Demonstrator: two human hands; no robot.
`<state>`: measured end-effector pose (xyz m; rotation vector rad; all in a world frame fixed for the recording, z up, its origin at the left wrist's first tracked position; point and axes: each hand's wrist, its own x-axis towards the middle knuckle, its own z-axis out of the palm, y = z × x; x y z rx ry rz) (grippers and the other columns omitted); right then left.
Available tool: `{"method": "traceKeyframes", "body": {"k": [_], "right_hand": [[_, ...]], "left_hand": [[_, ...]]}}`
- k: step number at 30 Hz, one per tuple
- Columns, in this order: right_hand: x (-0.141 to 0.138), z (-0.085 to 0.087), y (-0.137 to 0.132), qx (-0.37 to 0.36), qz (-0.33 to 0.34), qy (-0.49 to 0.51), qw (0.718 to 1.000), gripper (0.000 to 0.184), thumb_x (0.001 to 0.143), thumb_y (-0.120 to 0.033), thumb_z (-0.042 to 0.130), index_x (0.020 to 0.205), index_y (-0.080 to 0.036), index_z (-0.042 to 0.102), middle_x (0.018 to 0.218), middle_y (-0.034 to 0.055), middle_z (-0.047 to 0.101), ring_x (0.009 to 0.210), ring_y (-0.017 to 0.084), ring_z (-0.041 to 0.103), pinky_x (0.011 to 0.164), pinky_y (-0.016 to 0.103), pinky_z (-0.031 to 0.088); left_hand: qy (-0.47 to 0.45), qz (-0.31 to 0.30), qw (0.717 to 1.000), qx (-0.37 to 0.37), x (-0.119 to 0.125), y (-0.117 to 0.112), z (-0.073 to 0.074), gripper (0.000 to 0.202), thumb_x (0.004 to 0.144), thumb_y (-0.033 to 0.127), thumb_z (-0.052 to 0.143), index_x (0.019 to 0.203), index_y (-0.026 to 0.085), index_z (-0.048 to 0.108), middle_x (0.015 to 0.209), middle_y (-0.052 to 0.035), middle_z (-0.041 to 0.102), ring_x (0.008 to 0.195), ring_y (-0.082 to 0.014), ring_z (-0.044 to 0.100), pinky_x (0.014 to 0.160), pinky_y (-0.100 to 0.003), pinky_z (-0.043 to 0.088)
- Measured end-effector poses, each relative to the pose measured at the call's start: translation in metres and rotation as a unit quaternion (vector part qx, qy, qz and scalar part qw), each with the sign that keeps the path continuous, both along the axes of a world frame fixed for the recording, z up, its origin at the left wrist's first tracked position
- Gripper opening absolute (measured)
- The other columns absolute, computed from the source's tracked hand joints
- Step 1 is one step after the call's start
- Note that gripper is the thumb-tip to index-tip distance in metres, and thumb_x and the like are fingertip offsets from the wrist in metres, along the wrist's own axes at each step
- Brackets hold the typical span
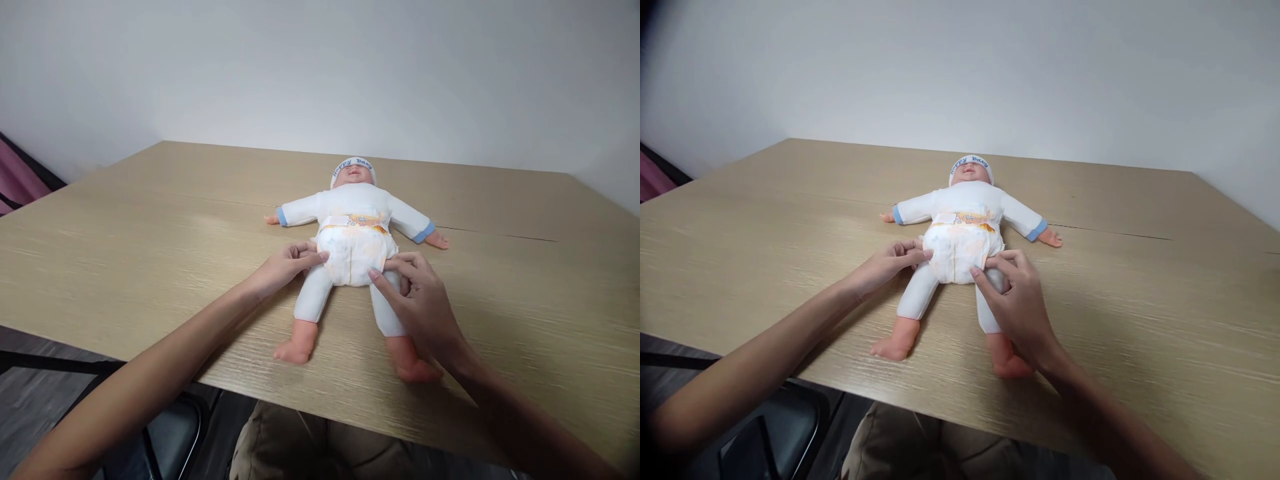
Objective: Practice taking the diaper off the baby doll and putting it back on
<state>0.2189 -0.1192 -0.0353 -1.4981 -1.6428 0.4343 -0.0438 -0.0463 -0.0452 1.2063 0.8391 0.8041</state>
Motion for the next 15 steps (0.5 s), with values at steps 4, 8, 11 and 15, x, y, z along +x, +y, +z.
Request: {"method": "traceKeyframes", "body": {"k": [4, 8, 11, 15], "right_hand": [[0.009, -0.003, 0.000, -0.008, 0.023, 0.002, 1.000, 0.036, 0.098, -0.056, 0.076, 0.102, -0.022, 0.084, 0.105, 0.0076, 0.068, 0.066, 0.016, 0.049, 0.064, 0.036, 0.048], [0.040, 0.006, -0.009, -0.060, 0.047, -0.017, 0.997, 0.047, 0.098, -0.068, 0.074, 0.114, -0.024, 0.079, 0.086, 0.0023, 0.064, 0.066, 0.018, 0.054, 0.064, 0.035, 0.049], [0.079, 0.010, 0.002, -0.083, -0.001, -0.016, 0.996, 0.061, 0.091, -0.079, 0.076, 0.119, -0.025, 0.072, 0.085, 0.0033, 0.070, 0.072, 0.022, 0.063, 0.068, 0.037, 0.053], [0.118, 0.003, 0.058, 0.014, -0.078, -0.168, 0.983, 0.076, 0.089, -0.085, 0.070, 0.131, -0.021, 0.070, 0.116, 0.0198, 0.078, 0.104, 0.038, 0.071, 0.095, 0.056, 0.057]], "left_hand": [[0.012, -0.007, 1.000, 0.010, -0.003, -0.003, 0.003, 0.031, 0.093, 0.047, 0.088, 0.106, 0.019, 0.080, 0.107, -0.0096, 0.082, 0.092, -0.0225, 0.074, 0.087, -0.039, 0.058], [0.059, 0.028, 0.996, 0.063, -0.026, -0.009, 0.004, 0.037, 0.096, 0.048, 0.084, 0.121, 0.021, 0.076, 0.123, -0.0110, 0.084, 0.115, -0.0269, 0.077, 0.104, -0.044, 0.057], [0.186, 0.081, 0.958, 0.201, -0.047, 0.002, 0.006, 0.036, 0.101, 0.051, 0.077, 0.122, 0.022, 0.073, 0.127, -0.0108, 0.082, 0.115, -0.0269, 0.075, 0.105, -0.044, 0.055], [0.379, 0.127, 0.819, 0.413, -0.053, 0.050, 0.011, 0.046, 0.100, 0.052, 0.073, 0.132, 0.021, 0.067, 0.142, -0.0133, 0.073, 0.131, -0.0331, 0.062, 0.115, -0.049, 0.047]]}}
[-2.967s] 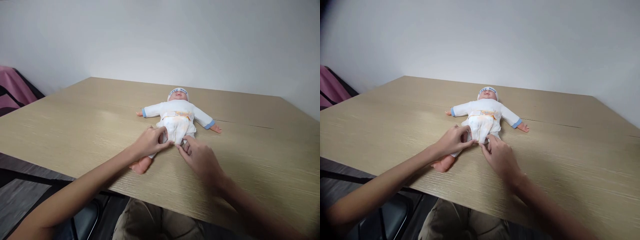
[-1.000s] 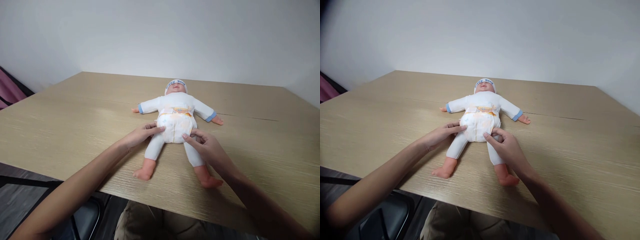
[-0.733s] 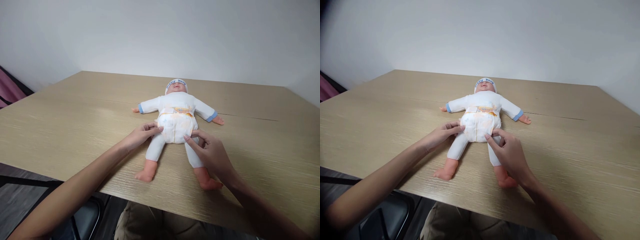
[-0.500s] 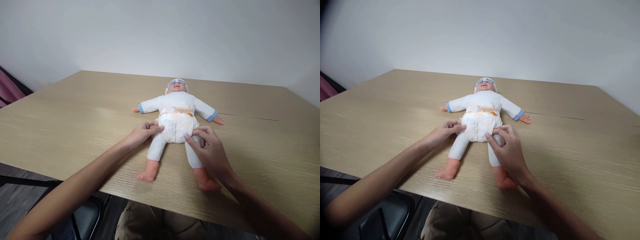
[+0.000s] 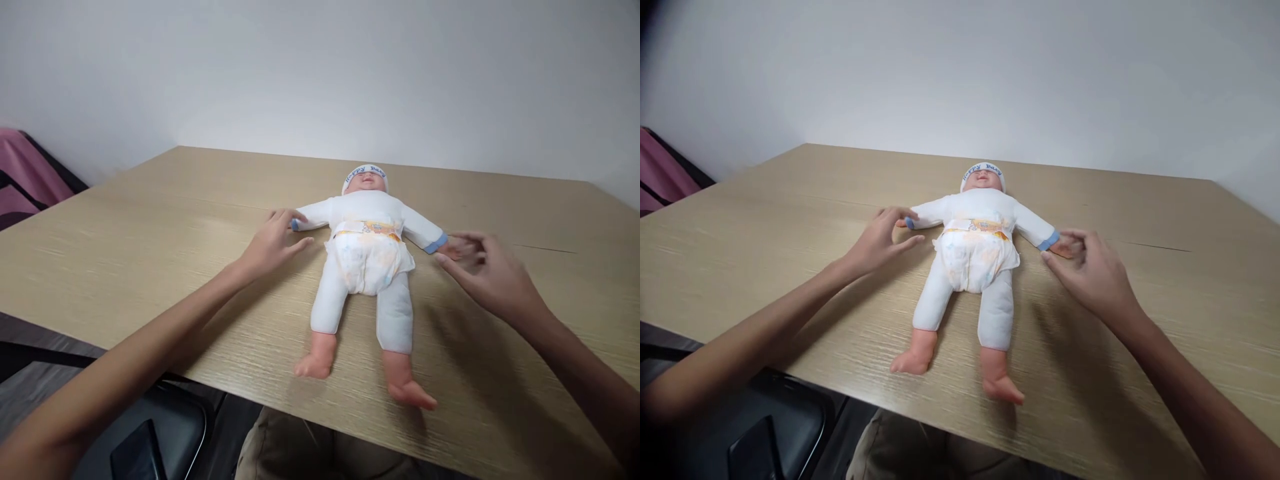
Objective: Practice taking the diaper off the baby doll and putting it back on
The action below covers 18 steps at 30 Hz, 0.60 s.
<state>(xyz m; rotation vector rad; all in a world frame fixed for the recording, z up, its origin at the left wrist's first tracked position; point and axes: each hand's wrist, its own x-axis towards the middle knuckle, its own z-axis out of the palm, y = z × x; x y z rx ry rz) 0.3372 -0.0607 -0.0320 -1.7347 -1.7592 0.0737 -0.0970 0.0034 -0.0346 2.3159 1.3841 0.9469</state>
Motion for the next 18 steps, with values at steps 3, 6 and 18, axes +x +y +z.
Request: {"method": "traceKeyframes", "body": {"k": [3, 6, 18], "right_hand": [[-0.002, -0.007, 0.052, 0.016, 0.036, -0.107, 0.993, 0.082, 0.092, -0.080, 0.063, 0.137, -0.013, 0.068, 0.140, 0.0303, 0.072, 0.133, 0.051, 0.063, 0.114, 0.068, 0.047], [-0.024, -0.006, 0.086, -0.040, 0.046, -0.111, 0.992, 0.057, 0.095, -0.064, 0.062, 0.126, -0.018, 0.072, 0.133, 0.0260, 0.076, 0.123, 0.048, 0.070, 0.105, 0.062, 0.054], [-0.039, 0.059, -0.031, -0.082, 0.108, 0.037, 0.990, 0.035, 0.100, -0.044, 0.062, 0.127, -0.026, 0.076, 0.119, 0.0117, 0.084, 0.104, 0.034, 0.073, 0.090, 0.044, 0.057]], "left_hand": [[0.118, 0.038, 0.992, -0.006, 0.024, 0.041, 0.006, 0.065, 0.095, 0.056, 0.074, 0.144, 0.015, 0.061, 0.155, -0.0196, 0.066, 0.146, -0.0411, 0.051, 0.124, -0.054, 0.039], [0.170, 0.076, 0.979, -0.079, 0.054, 0.065, 0.015, 0.067, 0.093, 0.048, 0.074, 0.148, 0.011, 0.059, 0.151, -0.0240, 0.068, 0.145, -0.0438, 0.055, 0.121, -0.053, 0.041], [-0.001, 0.145, 0.978, -0.147, 0.054, -0.156, 0.072, 0.045, 0.089, 0.054, 0.074, 0.117, 0.024, 0.055, 0.111, -0.0087, 0.078, 0.099, -0.0330, 0.074, 0.074, -0.037, 0.051]]}}
